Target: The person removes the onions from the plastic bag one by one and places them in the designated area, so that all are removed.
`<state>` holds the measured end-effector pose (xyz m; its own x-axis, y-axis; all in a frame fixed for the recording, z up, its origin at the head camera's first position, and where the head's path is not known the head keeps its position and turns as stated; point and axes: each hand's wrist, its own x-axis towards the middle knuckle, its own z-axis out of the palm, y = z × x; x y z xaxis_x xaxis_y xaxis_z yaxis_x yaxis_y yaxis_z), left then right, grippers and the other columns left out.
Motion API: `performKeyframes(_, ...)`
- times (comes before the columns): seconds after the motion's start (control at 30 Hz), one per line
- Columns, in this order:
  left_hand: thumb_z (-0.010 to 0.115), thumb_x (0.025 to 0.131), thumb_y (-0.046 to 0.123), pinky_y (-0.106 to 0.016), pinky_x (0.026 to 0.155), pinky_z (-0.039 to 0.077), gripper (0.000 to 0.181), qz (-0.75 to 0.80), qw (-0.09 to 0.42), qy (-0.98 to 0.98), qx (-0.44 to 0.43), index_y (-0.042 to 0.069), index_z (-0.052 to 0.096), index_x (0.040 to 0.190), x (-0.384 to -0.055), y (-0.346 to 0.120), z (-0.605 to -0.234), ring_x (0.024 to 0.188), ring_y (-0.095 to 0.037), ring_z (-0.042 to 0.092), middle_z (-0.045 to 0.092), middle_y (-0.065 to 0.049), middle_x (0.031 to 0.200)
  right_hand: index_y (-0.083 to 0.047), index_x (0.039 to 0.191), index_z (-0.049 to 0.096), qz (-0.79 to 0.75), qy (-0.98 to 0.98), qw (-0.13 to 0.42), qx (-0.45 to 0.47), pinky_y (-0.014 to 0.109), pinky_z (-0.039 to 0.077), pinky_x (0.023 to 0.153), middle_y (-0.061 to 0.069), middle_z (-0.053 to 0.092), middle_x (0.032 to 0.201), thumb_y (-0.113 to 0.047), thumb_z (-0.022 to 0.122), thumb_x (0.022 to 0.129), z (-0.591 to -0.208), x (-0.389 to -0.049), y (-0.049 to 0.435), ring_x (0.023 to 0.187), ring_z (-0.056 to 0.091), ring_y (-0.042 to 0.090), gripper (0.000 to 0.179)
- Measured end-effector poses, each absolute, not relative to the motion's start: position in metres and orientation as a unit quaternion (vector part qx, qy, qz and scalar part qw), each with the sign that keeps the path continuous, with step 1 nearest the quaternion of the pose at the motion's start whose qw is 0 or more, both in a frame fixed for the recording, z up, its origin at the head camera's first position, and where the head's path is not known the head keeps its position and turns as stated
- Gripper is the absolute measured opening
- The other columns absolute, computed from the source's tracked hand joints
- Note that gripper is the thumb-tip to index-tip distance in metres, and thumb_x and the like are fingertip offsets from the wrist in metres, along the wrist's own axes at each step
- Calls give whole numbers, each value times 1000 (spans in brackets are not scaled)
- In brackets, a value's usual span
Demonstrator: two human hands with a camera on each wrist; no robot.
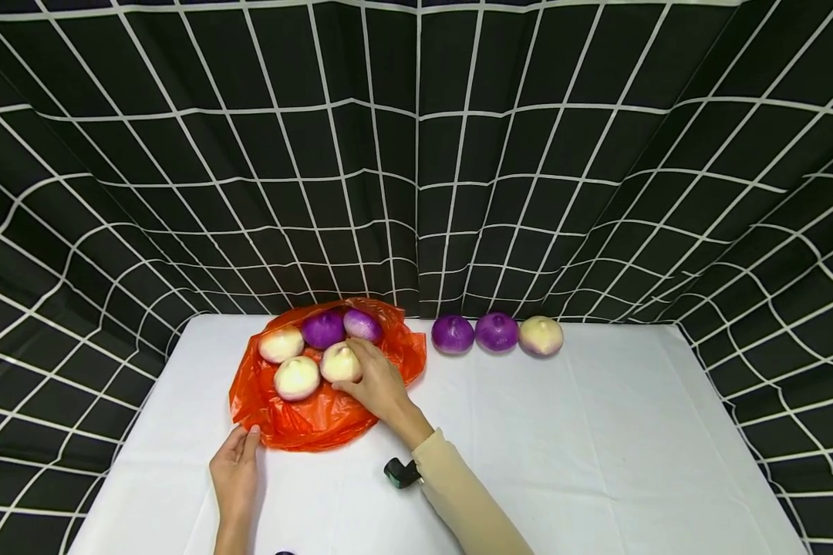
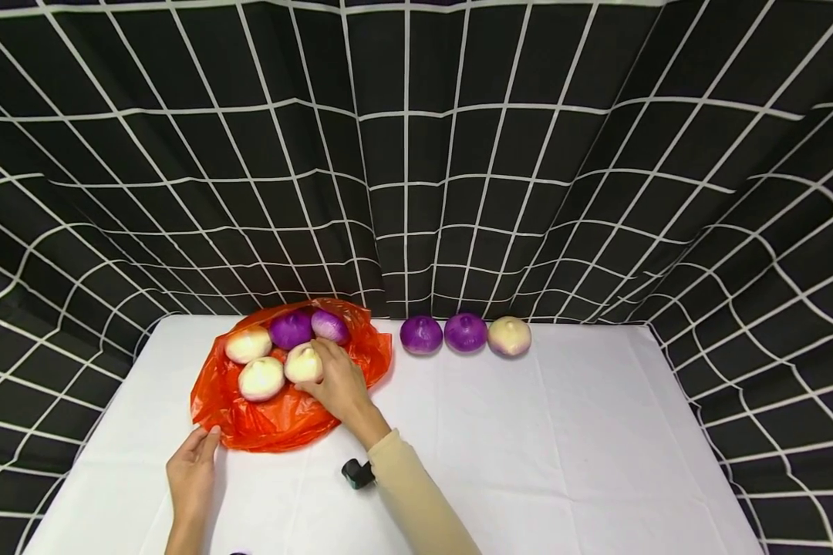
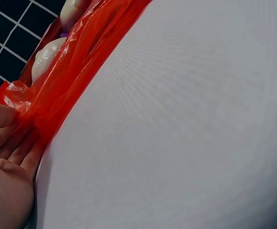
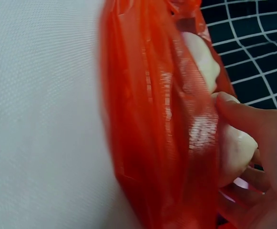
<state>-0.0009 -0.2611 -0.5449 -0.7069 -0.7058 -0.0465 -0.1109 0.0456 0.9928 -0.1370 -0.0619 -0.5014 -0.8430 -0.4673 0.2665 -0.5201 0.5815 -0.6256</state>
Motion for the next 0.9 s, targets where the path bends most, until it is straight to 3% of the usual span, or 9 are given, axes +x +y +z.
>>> performKeyframes(0.4, 62, 95, 5, -6, 68, 44, 25, -619, 238, -686, 298, -18, 61, 107, 0, -261, -544, 78, 9, 58, 65, 22, 80, -1, 139, 50, 398, -871, 46, 284, 39, 39, 108, 13, 50, 142, -29, 83, 79, -478, -134, -31, 131, 48, 27, 74)
performKeyframes(0.6, 62, 95, 5, -5, 69, 45, 26, -612, 235, -694, 297, -18, 62, 108, -2, -263, -542, 80, 11, 58, 63, 24, 82, 0, 139, 51, 408, -866, 83, 277, 40, 39, 108, 15, 51, 142, -31, 84, 78, -468, -134, -3, 131, 49, 28, 76)
performKeyframes(0.9, 64, 94, 5, -4, 73, 45, 11, -630, 243, -672, 305, -4, 68, 98, -1, -261, -544, 83, 12, 60, 67, 19, 85, 4, 136, 52, 399, -868, 145, 257, 42, 40, 106, 18, 52, 140, -25, 86, 75, -459, -143, 47, 129, 50, 32, 76)
